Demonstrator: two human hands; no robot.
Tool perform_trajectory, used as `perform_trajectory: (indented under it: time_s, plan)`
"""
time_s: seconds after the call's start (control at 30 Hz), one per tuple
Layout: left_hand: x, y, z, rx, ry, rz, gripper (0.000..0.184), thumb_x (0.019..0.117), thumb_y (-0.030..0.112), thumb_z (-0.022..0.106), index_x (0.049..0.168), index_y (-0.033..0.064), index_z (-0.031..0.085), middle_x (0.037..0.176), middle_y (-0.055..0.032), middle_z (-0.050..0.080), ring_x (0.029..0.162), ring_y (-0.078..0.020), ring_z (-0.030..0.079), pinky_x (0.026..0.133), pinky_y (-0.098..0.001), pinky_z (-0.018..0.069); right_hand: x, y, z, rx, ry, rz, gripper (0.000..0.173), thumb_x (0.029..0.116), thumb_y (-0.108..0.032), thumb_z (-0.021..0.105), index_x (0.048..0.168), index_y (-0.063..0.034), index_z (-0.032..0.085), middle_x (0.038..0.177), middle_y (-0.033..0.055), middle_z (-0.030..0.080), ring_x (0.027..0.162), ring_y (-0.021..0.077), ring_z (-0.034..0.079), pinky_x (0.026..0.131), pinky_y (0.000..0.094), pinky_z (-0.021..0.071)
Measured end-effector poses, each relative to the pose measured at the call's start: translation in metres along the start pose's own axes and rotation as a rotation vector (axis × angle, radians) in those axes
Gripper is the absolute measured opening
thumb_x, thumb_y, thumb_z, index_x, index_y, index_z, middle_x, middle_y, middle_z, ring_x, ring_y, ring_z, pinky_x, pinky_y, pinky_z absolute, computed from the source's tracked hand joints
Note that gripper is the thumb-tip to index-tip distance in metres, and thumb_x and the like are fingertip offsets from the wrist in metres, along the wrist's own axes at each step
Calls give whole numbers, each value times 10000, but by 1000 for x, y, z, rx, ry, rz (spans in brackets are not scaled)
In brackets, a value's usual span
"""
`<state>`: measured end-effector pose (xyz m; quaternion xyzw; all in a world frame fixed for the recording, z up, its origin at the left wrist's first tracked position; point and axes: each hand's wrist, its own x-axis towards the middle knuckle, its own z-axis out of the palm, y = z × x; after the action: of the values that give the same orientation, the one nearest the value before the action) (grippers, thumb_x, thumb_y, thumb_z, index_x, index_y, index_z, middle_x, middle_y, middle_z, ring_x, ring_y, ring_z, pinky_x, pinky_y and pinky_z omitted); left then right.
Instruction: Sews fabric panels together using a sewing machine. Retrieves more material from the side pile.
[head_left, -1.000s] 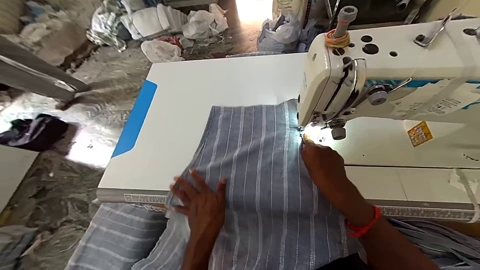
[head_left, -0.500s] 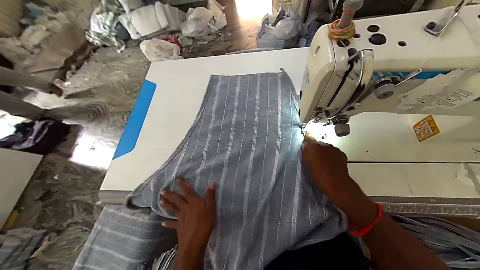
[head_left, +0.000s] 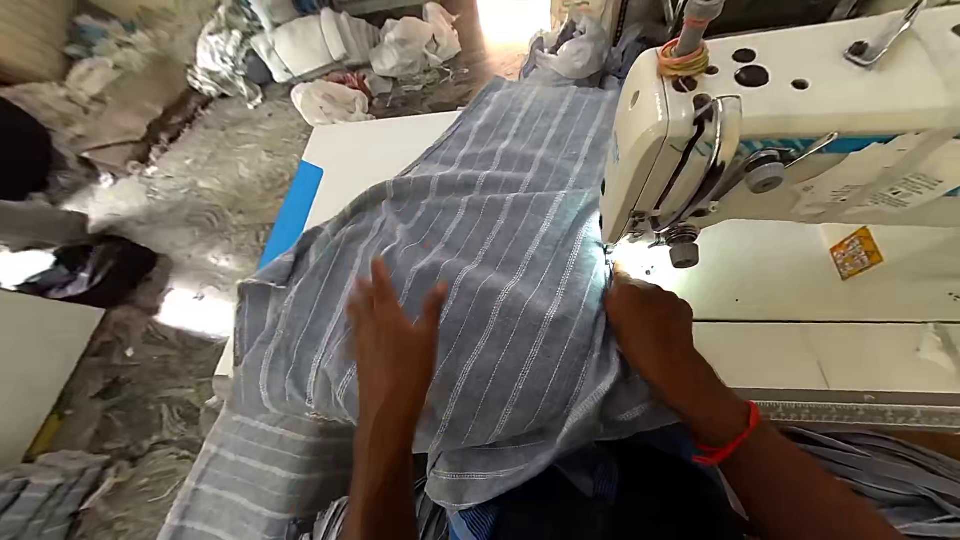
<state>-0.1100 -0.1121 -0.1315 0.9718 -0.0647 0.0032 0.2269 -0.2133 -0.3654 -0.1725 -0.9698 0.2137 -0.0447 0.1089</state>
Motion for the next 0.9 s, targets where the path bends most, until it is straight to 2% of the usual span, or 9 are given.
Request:
perform_trajectory:
  time_s: [0.07,0.2,0.3,0.5,0.6,0.67,0.73,0.83,0.9]
  plan:
    - [-44,-20,28,149,-19,-171,972,971,751,388,1651,92,172,1670,-329,86,1502,-614,105,1007,-911,153,-3,2,0,13,12,-26,229,1002,-101,579,1166,28,673,805,205,660,691,397,678,525,538,515]
    - [-3,-45,57,252,52,-235,1021,942,819,286,1654,99,155,1667,-344,58,1503,-625,45,1002,-924,48,7,2,2,1,40,-2,258,1012,-115,550,1154,37,703,784,207,680,691,403,696,536,542,525]
    - [73,-46,55,257,28,-93,1038,911,852,305,1650,130,206,1663,-338,120,1517,-596,76,1042,-904,23,-6,8,-13,151,-84,26,286,1066,-178,522,1215,36,639,864,233,673,781,427,694,633,578,554]
    - [190,-30,59,176,62,394,951,927,712,547,1600,76,330,1654,-291,233,1531,-525,176,1143,-814,108,-67,22,-31,394,-405,174,221,1076,-254,538,1224,-100,480,703,89,643,543,226,676,548,412,601]
    - [145,35,72,30,107,614,612,1003,231,606,1527,-21,416,1612,-306,320,1522,-478,261,1219,-669,195,-83,30,-10,265,-219,-91,243,1035,-141,584,1269,-78,560,838,92,680,610,245,678,586,434,593]
    - [69,86,83,-149,-26,608,454,1042,207,572,1436,-12,520,1502,-219,515,1433,-339,471,1189,-492,386,-83,40,6,223,-47,-286,198,1049,-222,573,1121,-52,643,863,99,666,600,236,666,532,407,585]
    - [-3,109,98,-262,-143,597,368,1055,211,544,1348,-9,581,1384,-213,592,1311,-332,573,1084,-486,485,-81,42,10,248,67,-315,270,1057,-294,543,1036,-54,664,761,68,631,560,212,640,481,374,550]
    - [-46,99,123,-134,-116,730,369,1067,270,526,1378,98,625,1486,-190,525,1480,-377,382,1222,-598,274,-83,35,-8,316,-103,-72,488,1080,-246,516,1532,-78,442,693,64,659,539,206,663,526,399,588]
    - [-46,92,128,-68,-68,794,376,1058,331,533,1360,150,665,1438,-164,573,1459,-376,409,1222,-619,252,-85,30,-4,230,-97,-49,524,1064,-204,536,1560,-70,433,715,101,672,545,249,652,523,428,565]
